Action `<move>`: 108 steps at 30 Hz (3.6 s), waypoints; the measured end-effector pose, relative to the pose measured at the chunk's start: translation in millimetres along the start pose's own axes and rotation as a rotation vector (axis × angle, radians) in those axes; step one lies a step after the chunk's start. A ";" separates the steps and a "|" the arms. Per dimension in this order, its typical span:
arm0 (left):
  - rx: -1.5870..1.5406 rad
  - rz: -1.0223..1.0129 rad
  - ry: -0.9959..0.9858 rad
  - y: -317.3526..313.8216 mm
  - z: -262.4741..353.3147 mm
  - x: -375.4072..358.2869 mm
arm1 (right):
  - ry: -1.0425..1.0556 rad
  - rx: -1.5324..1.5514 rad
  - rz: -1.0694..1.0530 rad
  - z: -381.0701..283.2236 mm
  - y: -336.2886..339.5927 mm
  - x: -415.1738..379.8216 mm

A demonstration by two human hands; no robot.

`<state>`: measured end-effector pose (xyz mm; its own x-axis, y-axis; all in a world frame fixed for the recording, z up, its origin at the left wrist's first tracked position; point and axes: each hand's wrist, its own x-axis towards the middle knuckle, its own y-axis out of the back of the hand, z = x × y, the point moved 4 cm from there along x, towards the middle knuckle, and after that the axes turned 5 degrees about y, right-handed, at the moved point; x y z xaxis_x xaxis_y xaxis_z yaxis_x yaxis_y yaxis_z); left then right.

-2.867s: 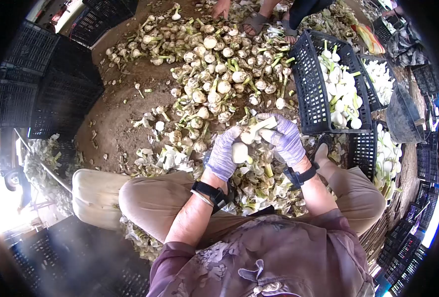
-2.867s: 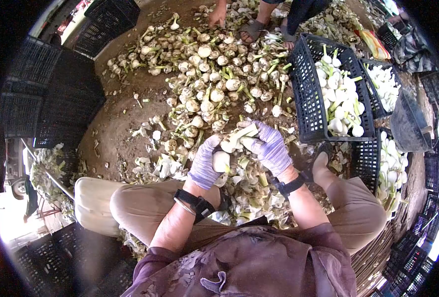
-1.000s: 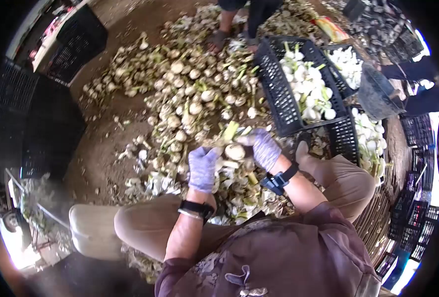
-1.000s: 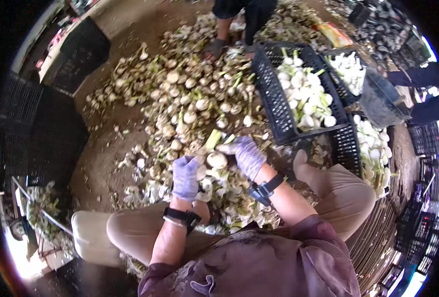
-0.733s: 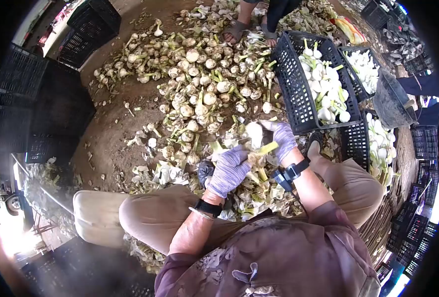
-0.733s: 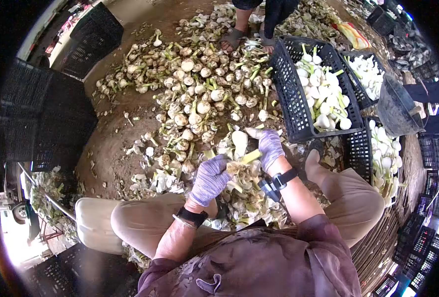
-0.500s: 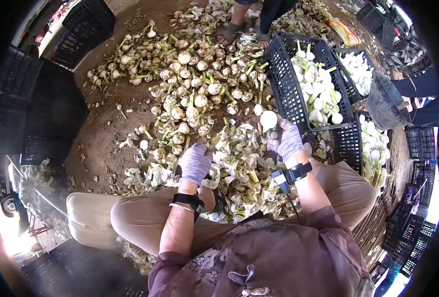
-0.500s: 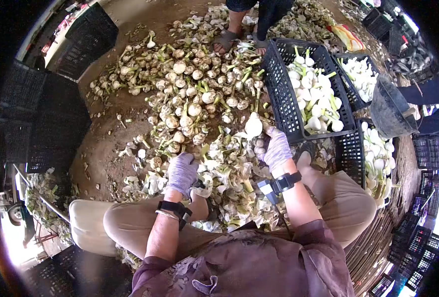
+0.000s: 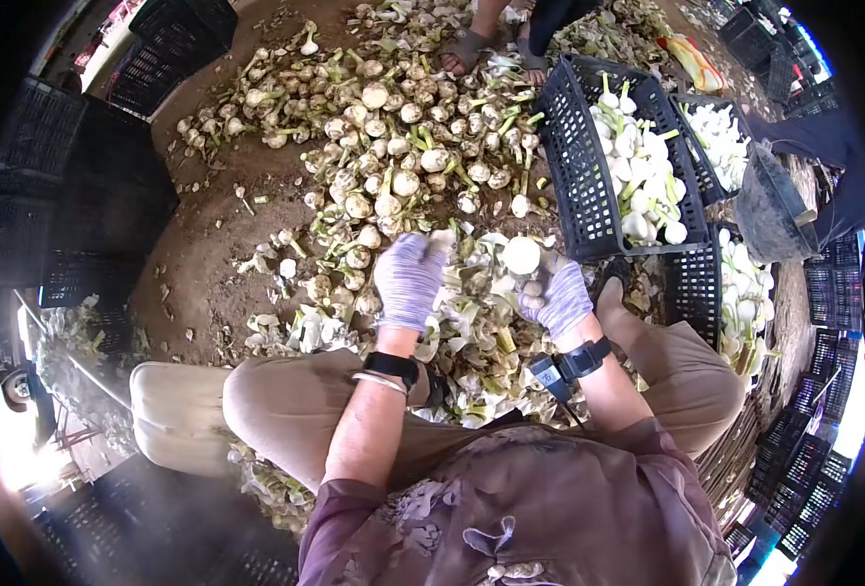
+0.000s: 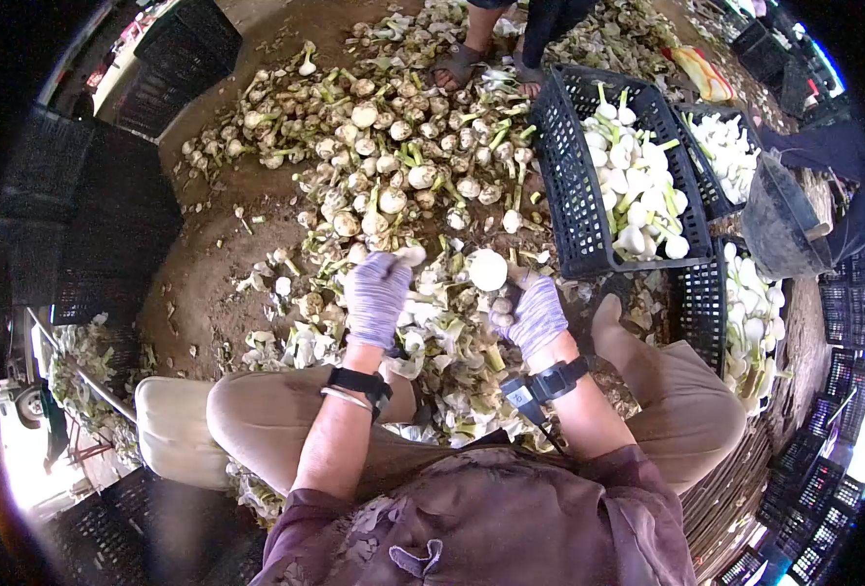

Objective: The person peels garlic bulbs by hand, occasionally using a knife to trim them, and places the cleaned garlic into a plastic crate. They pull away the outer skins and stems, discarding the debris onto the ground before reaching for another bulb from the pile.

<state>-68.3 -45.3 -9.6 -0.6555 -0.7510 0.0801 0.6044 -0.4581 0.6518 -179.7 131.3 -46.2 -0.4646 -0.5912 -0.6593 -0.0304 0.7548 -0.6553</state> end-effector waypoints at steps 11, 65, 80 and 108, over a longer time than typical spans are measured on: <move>-1.412 -0.310 0.961 -58.9 -42.8 -27.7 | 0.250 -0.828 -0.350 11.2 -45.0 -31.0; -1.157 -0.354 0.567 -12.4 -28.6 -33.8 | 0.174 -0.737 -0.136 3.4 -22.2 54.5; -0.047 -0.047 -0.173 4.9 1.6 -45.3 | 0.202 -0.611 -0.101 47.4 -41.5 17.7; -1.555 -0.284 0.709 -4.7 -41.2 -47.6 | 0.753 -1.356 -0.398 35.9 -87.2 -7.3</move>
<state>-21.2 -27.0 -47.5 -0.7578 -0.4228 -0.4969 0.6298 -0.2749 -0.7265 -141.9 59.6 2.5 -0.5332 -0.8440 0.0576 -0.7865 0.5196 0.3338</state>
